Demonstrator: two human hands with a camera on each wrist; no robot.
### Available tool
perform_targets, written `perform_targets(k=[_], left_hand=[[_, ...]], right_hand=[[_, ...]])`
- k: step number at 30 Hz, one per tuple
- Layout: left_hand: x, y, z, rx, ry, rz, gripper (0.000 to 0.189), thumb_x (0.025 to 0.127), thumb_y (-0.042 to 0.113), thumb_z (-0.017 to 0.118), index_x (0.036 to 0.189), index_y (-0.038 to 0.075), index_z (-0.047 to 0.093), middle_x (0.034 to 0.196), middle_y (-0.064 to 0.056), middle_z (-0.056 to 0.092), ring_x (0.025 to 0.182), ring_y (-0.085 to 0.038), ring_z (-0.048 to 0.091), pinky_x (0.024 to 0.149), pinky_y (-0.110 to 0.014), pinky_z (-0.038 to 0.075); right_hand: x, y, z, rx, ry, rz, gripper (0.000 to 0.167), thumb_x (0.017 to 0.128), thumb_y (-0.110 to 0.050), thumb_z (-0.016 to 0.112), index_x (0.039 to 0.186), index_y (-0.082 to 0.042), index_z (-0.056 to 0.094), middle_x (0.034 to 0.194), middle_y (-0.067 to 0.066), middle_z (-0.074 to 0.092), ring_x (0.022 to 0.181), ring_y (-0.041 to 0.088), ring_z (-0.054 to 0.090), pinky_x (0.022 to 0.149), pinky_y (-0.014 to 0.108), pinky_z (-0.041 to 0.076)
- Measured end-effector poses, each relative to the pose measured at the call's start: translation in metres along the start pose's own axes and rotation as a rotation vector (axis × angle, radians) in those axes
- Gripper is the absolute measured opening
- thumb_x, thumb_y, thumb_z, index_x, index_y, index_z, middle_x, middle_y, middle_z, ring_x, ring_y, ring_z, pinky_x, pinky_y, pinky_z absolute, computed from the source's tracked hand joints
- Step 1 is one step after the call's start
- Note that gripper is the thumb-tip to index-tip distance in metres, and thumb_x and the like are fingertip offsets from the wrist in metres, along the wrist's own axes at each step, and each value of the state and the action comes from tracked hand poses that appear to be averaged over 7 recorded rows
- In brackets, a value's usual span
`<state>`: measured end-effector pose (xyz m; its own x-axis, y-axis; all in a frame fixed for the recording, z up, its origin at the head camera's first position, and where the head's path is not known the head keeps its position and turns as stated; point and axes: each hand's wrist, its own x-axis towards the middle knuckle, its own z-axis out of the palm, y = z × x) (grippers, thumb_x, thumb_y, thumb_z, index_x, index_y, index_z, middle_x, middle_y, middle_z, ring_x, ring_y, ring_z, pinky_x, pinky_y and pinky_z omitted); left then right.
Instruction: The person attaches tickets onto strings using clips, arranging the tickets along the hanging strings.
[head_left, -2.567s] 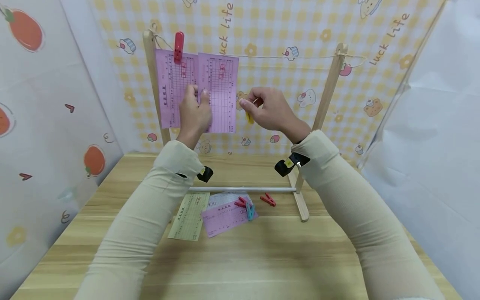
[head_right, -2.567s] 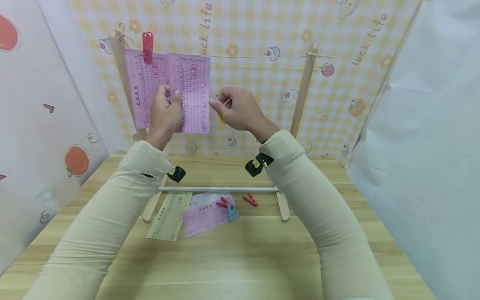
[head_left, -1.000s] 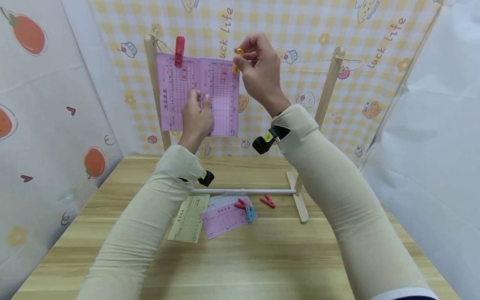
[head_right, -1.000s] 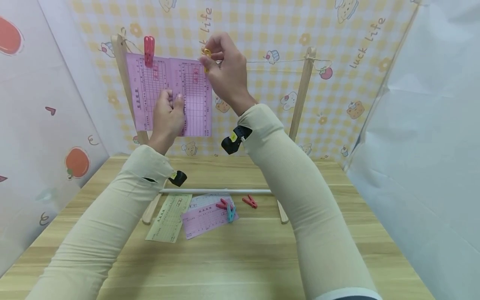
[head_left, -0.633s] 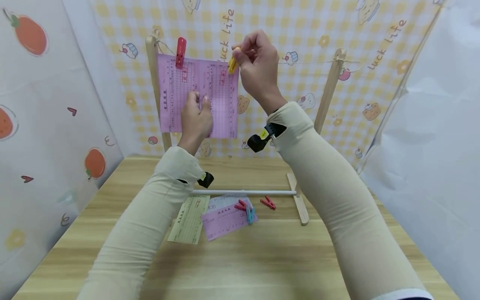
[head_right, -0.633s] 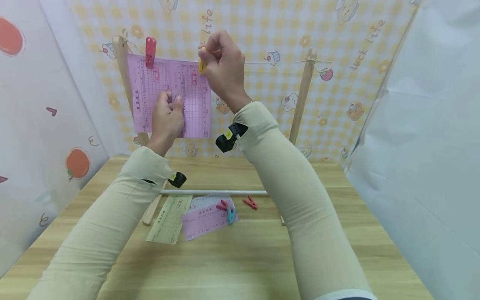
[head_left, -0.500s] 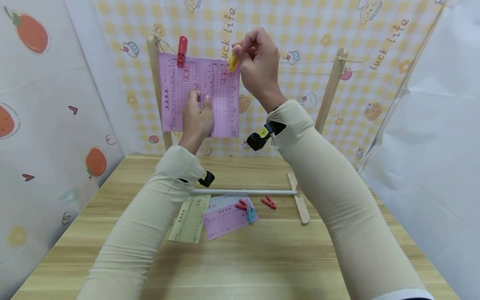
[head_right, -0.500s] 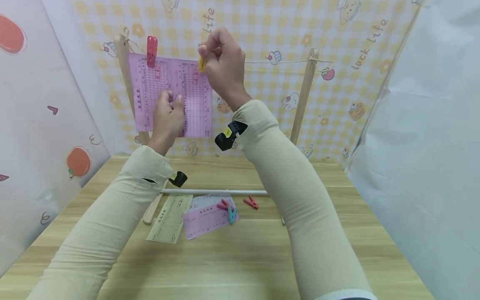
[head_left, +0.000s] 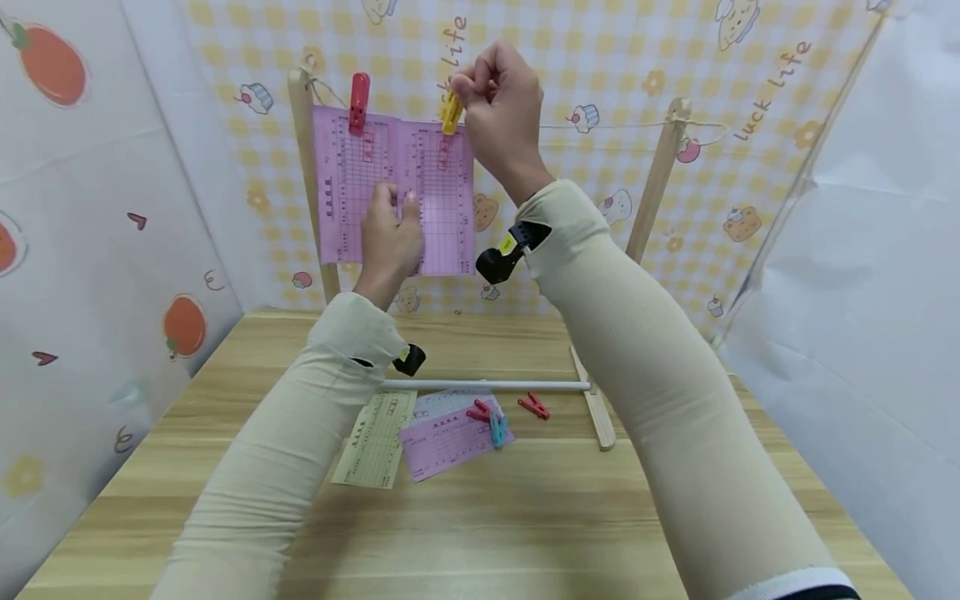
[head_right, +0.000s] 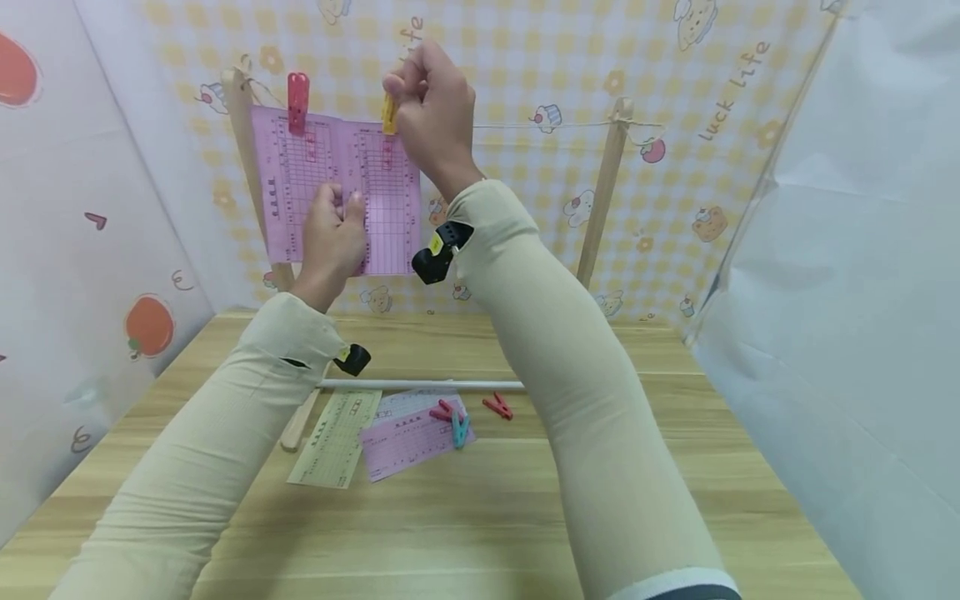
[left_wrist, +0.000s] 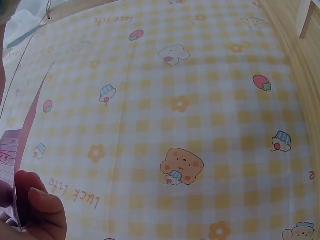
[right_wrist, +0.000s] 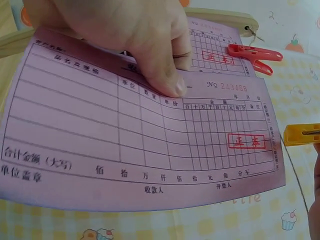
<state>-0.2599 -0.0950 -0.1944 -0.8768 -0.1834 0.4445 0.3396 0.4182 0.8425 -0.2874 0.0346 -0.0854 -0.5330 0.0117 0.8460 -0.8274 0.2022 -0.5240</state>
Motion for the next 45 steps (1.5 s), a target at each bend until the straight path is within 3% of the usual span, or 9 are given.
perform_targets(k=[6, 13, 19, 24, 26, 31, 34, 40, 45], left_hand=[[-0.002, -0.002, -0.003, -0.013, -0.004, -0.006, 0.033, 0.106, 0.029, 0.034, 0.126, 0.004, 0.041, 0.123, -0.014, 0.052, 0.091, -0.017, 0.048, 0.085, -0.028, 0.046], [-0.002, -0.005, -0.002, -0.012, 0.001, -0.003, 0.030, 0.106, 0.029, 0.035, 0.123, 0.006, 0.042, 0.095, -0.007, 0.051, 0.063, -0.012, 0.042, 0.058, -0.024, 0.043], [0.000, -0.004, -0.001, -0.025, 0.018, 0.006, 0.028, 0.106, 0.028, 0.036, 0.120, 0.006, 0.043, 0.108, -0.009, 0.054, 0.083, -0.016, 0.047, 0.074, -0.027, 0.045], [0.001, -0.004, -0.003, -0.007, 0.018, -0.016, 0.031, 0.106, 0.031, 0.033, 0.124, 0.007, 0.041, 0.082, -0.003, 0.045, 0.058, -0.010, 0.039, 0.053, -0.022, 0.039], [0.002, -0.004, -0.004, 0.001, 0.022, -0.016, 0.032, 0.106, 0.032, 0.033, 0.125, 0.007, 0.041, 0.081, -0.002, 0.045, 0.055, -0.009, 0.037, 0.051, -0.022, 0.038], [0.004, -0.002, -0.002, -0.015, 0.035, -0.005, 0.030, 0.106, 0.030, 0.035, 0.123, 0.006, 0.042, 0.110, -0.009, 0.055, 0.082, -0.015, 0.049, 0.073, -0.027, 0.045], [0.004, 0.000, -0.001, -0.022, 0.039, -0.003, 0.029, 0.106, 0.030, 0.035, 0.122, 0.006, 0.042, 0.117, -0.011, 0.055, 0.094, -0.019, 0.049, 0.081, -0.029, 0.045], [0.002, 0.001, -0.003, -0.025, 0.038, 0.001, 0.028, 0.106, 0.030, 0.035, 0.121, 0.007, 0.042, 0.110, -0.010, 0.055, 0.081, -0.017, 0.048, 0.070, -0.028, 0.045], [0.002, 0.001, -0.002, -0.027, 0.045, -0.001, 0.028, 0.106, 0.028, 0.036, 0.121, 0.006, 0.043, 0.109, -0.011, 0.056, 0.086, -0.019, 0.052, 0.073, -0.029, 0.046]], right_hand=[[0.005, 0.002, 0.005, 0.001, -0.021, -0.002, 0.041, 0.090, 0.000, 0.065, 0.067, -0.013, 0.033, 0.082, 0.008, 0.063, 0.069, 0.011, 0.052, 0.060, 0.021, 0.033], [0.010, 0.001, 0.009, -0.029, -0.028, -0.019, 0.041, 0.091, -0.001, 0.065, 0.067, -0.013, 0.033, 0.088, 0.011, 0.068, 0.070, 0.010, 0.054, 0.058, 0.021, 0.033], [0.016, -0.001, 0.014, -0.098, -0.057, -0.002, 0.041, 0.092, -0.003, 0.064, 0.068, -0.012, 0.033, 0.085, 0.005, 0.066, 0.073, 0.009, 0.055, 0.059, 0.021, 0.035], [0.020, -0.001, 0.018, -0.149, -0.107, 0.037, 0.039, 0.094, -0.007, 0.063, 0.069, -0.011, 0.032, 0.082, 0.002, 0.061, 0.072, 0.009, 0.053, 0.062, 0.020, 0.037], [0.021, 0.000, 0.018, -0.163, -0.122, 0.053, 0.040, 0.094, -0.008, 0.063, 0.069, -0.011, 0.032, 0.083, 0.002, 0.061, 0.071, 0.009, 0.052, 0.063, 0.020, 0.036], [0.022, 0.000, 0.019, -0.182, -0.142, 0.093, 0.040, 0.093, -0.009, 0.064, 0.069, -0.011, 0.032, 0.084, 0.002, 0.062, 0.072, 0.009, 0.053, 0.064, 0.020, 0.037], [0.022, 0.000, 0.019, -0.188, -0.166, 0.109, 0.038, 0.094, -0.009, 0.062, 0.070, -0.011, 0.033, 0.084, 0.003, 0.061, 0.076, 0.010, 0.055, 0.065, 0.020, 0.039], [0.020, 0.001, 0.019, -0.219, -0.210, 0.084, 0.038, 0.095, -0.008, 0.061, 0.070, -0.011, 0.032, 0.085, 0.003, 0.062, 0.076, 0.010, 0.054, 0.065, 0.020, 0.037], [0.016, 0.002, 0.017, -0.240, -0.213, 0.034, 0.038, 0.095, -0.007, 0.060, 0.070, -0.011, 0.031, 0.076, 0.001, 0.055, 0.073, 0.011, 0.051, 0.065, 0.019, 0.037]])
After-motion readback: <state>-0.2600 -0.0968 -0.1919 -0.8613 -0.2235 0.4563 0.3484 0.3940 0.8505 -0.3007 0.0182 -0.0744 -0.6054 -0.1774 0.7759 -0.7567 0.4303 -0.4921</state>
